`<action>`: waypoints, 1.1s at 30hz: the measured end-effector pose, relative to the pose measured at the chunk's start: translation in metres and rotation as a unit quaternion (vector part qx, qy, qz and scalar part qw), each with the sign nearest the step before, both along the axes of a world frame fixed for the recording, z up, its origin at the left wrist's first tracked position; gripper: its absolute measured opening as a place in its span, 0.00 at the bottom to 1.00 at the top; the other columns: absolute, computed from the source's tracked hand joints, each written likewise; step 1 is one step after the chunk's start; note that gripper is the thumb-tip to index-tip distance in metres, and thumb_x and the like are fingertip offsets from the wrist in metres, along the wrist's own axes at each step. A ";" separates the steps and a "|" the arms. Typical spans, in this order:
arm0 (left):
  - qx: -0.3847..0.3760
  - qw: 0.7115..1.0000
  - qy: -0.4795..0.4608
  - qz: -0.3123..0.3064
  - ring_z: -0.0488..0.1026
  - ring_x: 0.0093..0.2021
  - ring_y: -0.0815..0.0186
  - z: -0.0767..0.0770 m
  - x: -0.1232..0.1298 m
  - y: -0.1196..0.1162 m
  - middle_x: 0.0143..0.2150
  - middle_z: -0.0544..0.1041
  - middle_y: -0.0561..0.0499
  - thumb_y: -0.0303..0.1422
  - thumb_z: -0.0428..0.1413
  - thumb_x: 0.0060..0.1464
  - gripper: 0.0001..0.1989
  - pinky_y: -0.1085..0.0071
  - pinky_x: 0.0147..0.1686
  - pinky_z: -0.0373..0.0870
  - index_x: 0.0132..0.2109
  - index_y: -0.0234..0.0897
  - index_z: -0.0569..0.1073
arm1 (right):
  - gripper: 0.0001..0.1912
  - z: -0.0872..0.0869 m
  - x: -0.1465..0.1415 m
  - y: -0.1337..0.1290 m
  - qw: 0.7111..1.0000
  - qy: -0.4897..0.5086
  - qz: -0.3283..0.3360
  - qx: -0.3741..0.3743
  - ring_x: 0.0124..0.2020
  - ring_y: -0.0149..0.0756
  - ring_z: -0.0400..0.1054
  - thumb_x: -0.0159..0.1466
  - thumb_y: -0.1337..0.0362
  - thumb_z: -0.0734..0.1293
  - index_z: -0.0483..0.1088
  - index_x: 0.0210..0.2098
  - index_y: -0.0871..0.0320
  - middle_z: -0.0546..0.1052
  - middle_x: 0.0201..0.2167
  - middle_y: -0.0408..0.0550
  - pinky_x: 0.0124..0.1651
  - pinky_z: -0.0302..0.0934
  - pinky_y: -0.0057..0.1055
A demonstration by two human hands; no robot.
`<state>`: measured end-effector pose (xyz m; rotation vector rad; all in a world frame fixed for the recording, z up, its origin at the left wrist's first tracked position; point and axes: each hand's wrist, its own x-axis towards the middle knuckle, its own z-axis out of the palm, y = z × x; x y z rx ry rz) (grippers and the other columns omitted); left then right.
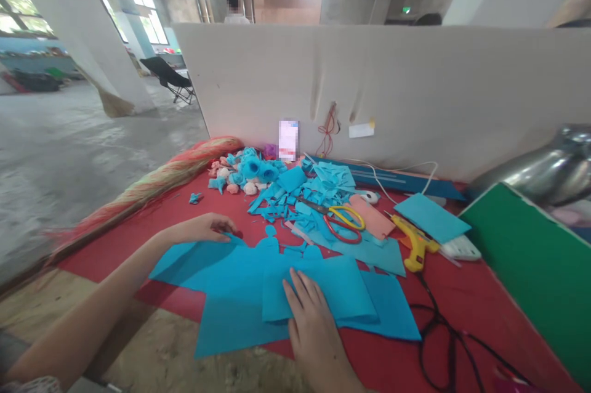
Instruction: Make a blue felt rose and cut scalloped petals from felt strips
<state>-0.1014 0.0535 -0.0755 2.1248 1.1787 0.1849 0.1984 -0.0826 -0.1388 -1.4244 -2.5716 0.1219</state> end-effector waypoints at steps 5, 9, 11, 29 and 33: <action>0.022 0.999 -0.012 0.032 0.62 0.27 0.69 -0.008 -0.002 -0.005 0.23 0.64 0.54 0.45 0.52 0.49 0.19 0.75 0.27 0.57 0.24 0.32 0.66 | 0.31 -0.002 0.001 -0.001 1.000 0.003 -0.002 -0.003 0.61 0.45 0.50 0.56 0.75 0.51 0.56 0.59 0.59 0.53 0.61 0.47 0.56 0.57 0.47; 0.024 0.998 -0.031 0.057 0.55 0.24 0.72 -0.010 -0.008 -0.001 0.21 0.54 0.57 0.46 0.54 0.47 0.21 0.76 0.23 0.50 0.20 0.33 0.59 | 0.31 -0.004 0.002 -0.001 1.000 0.004 0.002 -0.001 0.61 0.44 0.49 0.56 0.75 0.51 0.56 0.59 0.58 0.53 0.62 0.47 0.56 0.57 0.48; 0.015 0.996 -0.045 0.071 0.54 0.23 0.73 -0.010 -0.011 0.001 0.21 0.52 0.57 0.46 0.54 0.46 0.21 0.76 0.22 0.50 0.21 0.34 0.58 | 0.31 -0.005 0.002 0.000 1.000 0.002 0.005 0.005 0.61 0.44 0.49 0.56 0.75 0.51 0.56 0.59 0.58 0.54 0.61 0.46 0.55 0.58 0.48; 0.034 0.950 -0.206 0.231 0.60 0.23 0.71 -0.010 -0.019 0.009 0.20 0.62 0.56 0.47 0.56 0.44 0.19 0.75 0.23 0.57 0.24 0.34 0.64 | 0.25 0.008 -0.010 -0.004 0.974 0.227 -0.021 -0.008 0.57 0.36 0.57 0.62 0.72 0.51 0.60 0.57 0.56 0.64 0.56 0.44 0.53 0.61 0.33; 0.002 0.941 -0.244 0.236 0.69 0.29 0.64 -0.004 -0.023 0.005 0.27 0.73 0.51 0.48 0.57 0.43 0.20 0.70 0.30 0.67 0.30 0.33 0.71 | 0.21 0.047 -0.022 -0.007 0.939 0.327 -0.063 -0.080 0.47 0.30 0.68 0.66 0.63 0.50 0.68 0.49 0.62 0.73 0.46 0.48 0.46 0.64 0.23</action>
